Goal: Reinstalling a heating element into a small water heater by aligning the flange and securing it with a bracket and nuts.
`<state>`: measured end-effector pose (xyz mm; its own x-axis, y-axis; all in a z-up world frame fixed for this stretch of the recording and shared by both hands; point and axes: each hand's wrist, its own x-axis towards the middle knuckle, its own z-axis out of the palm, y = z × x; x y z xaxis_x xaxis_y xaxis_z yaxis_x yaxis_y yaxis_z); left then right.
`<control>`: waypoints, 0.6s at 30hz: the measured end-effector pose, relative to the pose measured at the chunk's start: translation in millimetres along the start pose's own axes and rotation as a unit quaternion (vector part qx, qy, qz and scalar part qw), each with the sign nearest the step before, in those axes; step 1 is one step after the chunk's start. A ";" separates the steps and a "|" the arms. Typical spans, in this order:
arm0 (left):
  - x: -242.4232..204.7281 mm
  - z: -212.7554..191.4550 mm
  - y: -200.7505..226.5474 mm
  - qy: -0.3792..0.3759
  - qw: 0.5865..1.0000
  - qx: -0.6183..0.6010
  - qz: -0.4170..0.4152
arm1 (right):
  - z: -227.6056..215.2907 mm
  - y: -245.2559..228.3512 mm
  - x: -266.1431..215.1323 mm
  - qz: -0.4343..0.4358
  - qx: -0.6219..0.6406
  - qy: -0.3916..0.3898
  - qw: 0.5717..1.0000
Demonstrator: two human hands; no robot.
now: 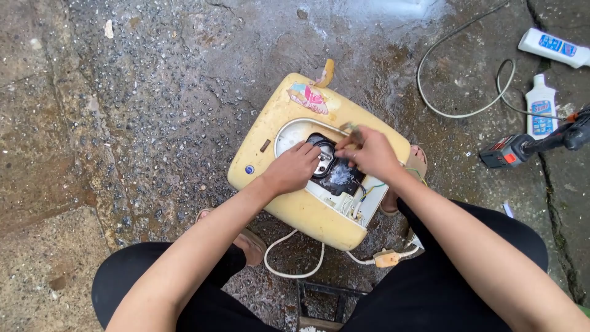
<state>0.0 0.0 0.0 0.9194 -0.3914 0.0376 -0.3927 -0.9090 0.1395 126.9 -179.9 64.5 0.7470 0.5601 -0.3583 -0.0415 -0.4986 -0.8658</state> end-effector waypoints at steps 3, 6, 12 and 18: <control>-0.9 3.6 -1.9 0.030 1.000 -0.008 0.002 | 12.2 15.6 9.7 0.012 -0.087 -0.056 0.995; 0.4 7.8 -2.1 0.053 0.999 -0.012 -0.001 | 31.3 31.5 15.1 -0.013 -0.150 -0.037 0.988; -2.0 -9.1 -1.8 0.074 0.996 -0.038 -0.008 | 43.2 33.8 8.6 -0.062 -0.289 -0.029 0.955; 1.9 9.1 -7.6 0.093 0.995 -0.032 -0.009 | 49.5 48.3 5.3 -0.099 -0.252 0.020 0.963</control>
<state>4.6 4.9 -10.0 0.9165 -0.3372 0.2155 -0.3801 -0.9019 0.2052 96.0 -168.2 3.5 0.7325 0.6560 -0.1817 0.4234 -0.6481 -0.6331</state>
